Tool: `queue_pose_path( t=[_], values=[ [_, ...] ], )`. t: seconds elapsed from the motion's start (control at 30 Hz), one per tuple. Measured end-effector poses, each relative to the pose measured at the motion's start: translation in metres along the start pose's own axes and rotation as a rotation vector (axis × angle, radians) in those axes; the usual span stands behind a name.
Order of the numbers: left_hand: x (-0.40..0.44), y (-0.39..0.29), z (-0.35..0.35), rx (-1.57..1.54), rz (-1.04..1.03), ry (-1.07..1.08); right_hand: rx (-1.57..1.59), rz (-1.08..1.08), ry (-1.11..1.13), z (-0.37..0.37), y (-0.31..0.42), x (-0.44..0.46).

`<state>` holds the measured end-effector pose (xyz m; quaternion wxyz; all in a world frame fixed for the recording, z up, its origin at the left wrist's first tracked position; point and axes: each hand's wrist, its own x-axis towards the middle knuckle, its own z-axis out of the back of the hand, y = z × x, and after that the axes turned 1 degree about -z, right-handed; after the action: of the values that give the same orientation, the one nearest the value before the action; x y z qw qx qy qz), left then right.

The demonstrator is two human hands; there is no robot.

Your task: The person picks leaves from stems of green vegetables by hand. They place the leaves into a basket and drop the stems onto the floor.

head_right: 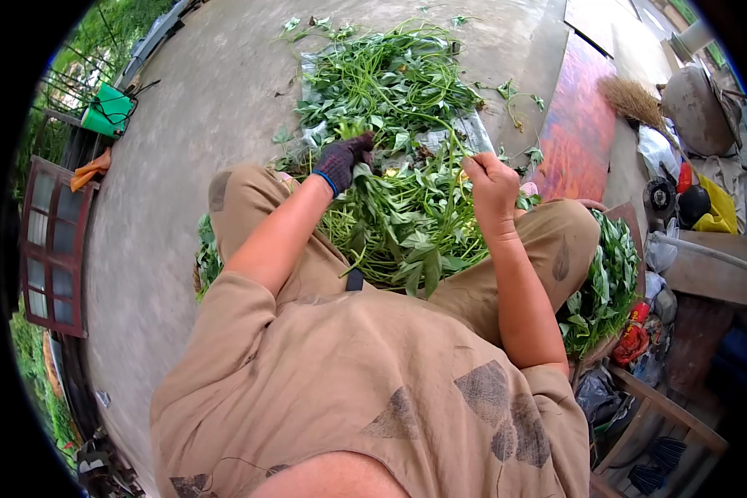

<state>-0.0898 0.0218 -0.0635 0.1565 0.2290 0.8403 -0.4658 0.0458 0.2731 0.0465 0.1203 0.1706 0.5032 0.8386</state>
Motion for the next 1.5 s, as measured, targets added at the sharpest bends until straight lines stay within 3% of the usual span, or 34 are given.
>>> queue_pose_path(
  t=[0.1, 0.17, 0.23, 0.33, 0.43, 0.57, 0.7, 0.73, 0.87, 0.97, 1.07, 1.17, 1.27, 1.3, 1.33, 1.43, 1.47, 1.5],
  values=[
    [-0.055, 0.005, -0.05, 0.028, 0.03, 0.338, -0.013, -0.019, 0.086, -0.018, -0.011, -0.005],
    [-0.071, 0.009, -0.065, 0.09, 0.05, 0.398, -0.033, 0.023, 0.14, -0.029, 0.002, -0.014],
    [-0.077, 0.006, -0.07, 0.276, 0.091, 0.268, -0.096, 0.117, 0.135, -0.036, 0.003, -0.016],
    [-0.077, -0.001, -0.061, 0.453, -0.148, 0.24, -0.167, 0.184, 0.143, -0.036, 0.002, -0.016],
    [-0.059, 0.008, -0.05, 0.47, -0.184, 0.325, -0.172, 0.179, 0.137, -0.037, -0.001, -0.016],
    [-0.062, 0.034, -0.051, 0.27, -0.303, 0.452, -0.182, 0.211, 0.125, -0.042, -0.004, -0.018],
    [-0.066, 0.031, -0.044, 0.084, 0.001, 0.48, -0.198, 0.248, 0.118, -0.042, -0.002, -0.017],
    [-0.064, 0.033, -0.048, 0.135, -0.034, 0.367, -0.2, 0.254, 0.115, -0.042, -0.002, -0.017],
    [-0.068, 0.021, -0.058, -0.103, 0.289, 0.294, -0.197, 0.272, 0.111, -0.044, -0.005, -0.017],
    [-0.06, 0.029, -0.051, 0.065, 0.123, 0.454, -0.216, 0.306, 0.116, -0.043, -0.004, -0.017],
    [-0.04, 0.029, -0.029, 0.276, -0.13, 0.284, -0.274, 0.265, 0.126, -0.032, -0.001, -0.015],
    [-0.021, 0.0, -0.011, 0.116, 0.003, -0.076, -0.24, 0.238, -0.003, -0.015, 0.002, -0.009],
    [-0.043, -0.005, -0.034, 0.138, 0.063, 0.229, -0.169, 0.099, 0.059, -0.013, -0.01, -0.005],
    [-0.054, 0.01, -0.051, 0.114, -0.047, 0.339, -0.117, 0.055, 0.105, -0.017, -0.018, -0.004],
    [-0.072, 0.016, -0.066, 0.092, 0.067, 0.362, 0.007, -0.046, 0.201, -0.022, -0.019, -0.004],
    [-0.095, 0.025, -0.077, 0.055, 0.267, 0.37, -0.056, 0.096, 0.225, -0.033, -0.008, -0.006],
    [-0.079, 0.039, -0.064, 0.146, 0.033, 0.365, -0.149, 0.161, 0.245, -0.03, -0.004, -0.006],
    [-0.075, 0.029, -0.06, 0.054, 0.253, 0.347, -0.243, 0.166, 0.283, -0.027, -0.001, -0.006]
  ],
)
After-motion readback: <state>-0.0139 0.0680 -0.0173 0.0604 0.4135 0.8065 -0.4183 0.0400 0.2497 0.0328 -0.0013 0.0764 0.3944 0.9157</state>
